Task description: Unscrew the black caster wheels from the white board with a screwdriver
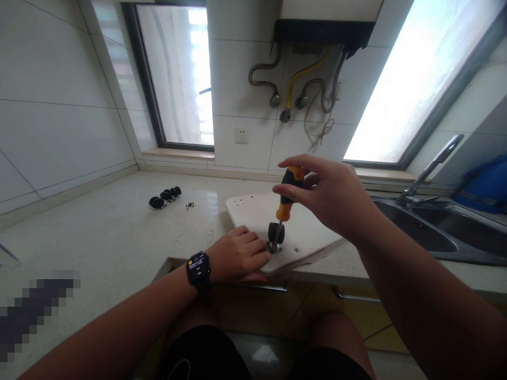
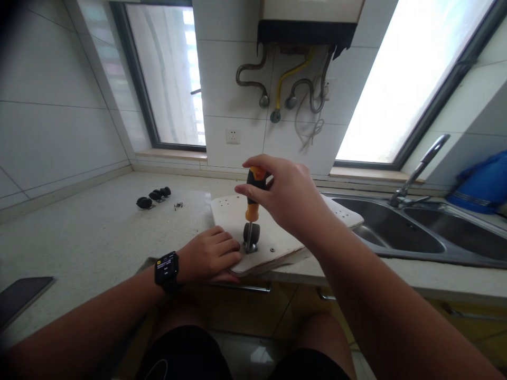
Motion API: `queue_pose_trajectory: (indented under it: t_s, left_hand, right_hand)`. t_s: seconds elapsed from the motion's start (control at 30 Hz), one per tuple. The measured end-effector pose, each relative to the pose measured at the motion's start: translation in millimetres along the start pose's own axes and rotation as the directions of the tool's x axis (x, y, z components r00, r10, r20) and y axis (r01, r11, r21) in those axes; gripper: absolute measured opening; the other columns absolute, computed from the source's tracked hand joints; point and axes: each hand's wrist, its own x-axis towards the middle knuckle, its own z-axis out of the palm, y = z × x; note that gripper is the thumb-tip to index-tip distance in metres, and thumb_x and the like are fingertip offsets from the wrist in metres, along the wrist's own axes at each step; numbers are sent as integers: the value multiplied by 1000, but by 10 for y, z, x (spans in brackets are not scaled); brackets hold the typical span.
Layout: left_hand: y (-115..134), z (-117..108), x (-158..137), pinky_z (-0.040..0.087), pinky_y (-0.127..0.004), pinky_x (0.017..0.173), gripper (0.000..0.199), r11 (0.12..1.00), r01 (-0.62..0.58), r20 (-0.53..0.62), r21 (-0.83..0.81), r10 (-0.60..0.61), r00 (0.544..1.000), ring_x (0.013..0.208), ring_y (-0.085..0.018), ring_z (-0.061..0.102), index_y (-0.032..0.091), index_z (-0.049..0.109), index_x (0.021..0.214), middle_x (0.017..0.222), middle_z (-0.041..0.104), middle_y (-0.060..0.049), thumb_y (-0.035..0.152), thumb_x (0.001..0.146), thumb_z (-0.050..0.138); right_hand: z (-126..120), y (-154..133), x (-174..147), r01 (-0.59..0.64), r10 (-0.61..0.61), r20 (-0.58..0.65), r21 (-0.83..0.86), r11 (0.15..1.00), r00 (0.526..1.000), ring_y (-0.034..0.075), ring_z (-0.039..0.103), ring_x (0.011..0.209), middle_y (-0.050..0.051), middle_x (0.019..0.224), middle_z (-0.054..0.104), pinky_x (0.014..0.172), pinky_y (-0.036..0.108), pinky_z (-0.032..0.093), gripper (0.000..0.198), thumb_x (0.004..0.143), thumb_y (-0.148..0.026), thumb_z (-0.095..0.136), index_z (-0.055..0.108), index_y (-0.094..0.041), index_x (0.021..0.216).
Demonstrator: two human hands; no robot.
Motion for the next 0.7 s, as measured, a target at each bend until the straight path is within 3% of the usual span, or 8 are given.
queue_pose_trajectory:
  t_s: [0.27,0.37,0.5,0.6,0.7]
  left_hand:
    - [38,-44,-32,43,-38,74,44,999,16,35,48,-18,999,82,-21,60,18,67,99,95,70,-7,59,103,52]
    - [80,-69,-42,43,-38,73,42,996,38,34,76,-41,999,84,-22,60,17,67,103,98,71,-7,57,104,53]
    - [134,-42,-91,45,-38,76,41,994,90,18,61,-91,996,88,-23,61,17,65,105,101,70,-7,57,102,55]
    - [189,58,-213,48,-38,79,44,983,181,-57,-1,-181,982,94,-24,61,17,65,109,110,68,-10,60,100,58]
    - [257,188,-387,50,-38,78,50,935,333,-119,-120,-347,930,91,-24,60,16,63,110,106,66,-11,64,97,61]
  right_hand:
    - [-51,57,-11,35,-50,94,152,988,994,28,75,93,11,111,78,84,49,63,52,84,-39,78,70,-24,134]
    - [-13,22,13,16,-27,100,115,993,995,28,74,91,14,111,77,81,49,62,51,87,-44,75,69,-21,133]
    - [58,-13,34,-5,6,18,-45,999,1000,26,71,75,12,95,77,66,45,58,49,86,-60,74,73,-20,115]
    - [72,10,41,19,-21,-12,-124,992,1000,25,68,69,9,84,75,61,42,53,51,82,-67,75,73,-23,108]
    - [52,22,50,24,-28,-18,-163,986,999,25,67,68,8,80,74,61,41,52,53,80,-68,77,74,-23,107]
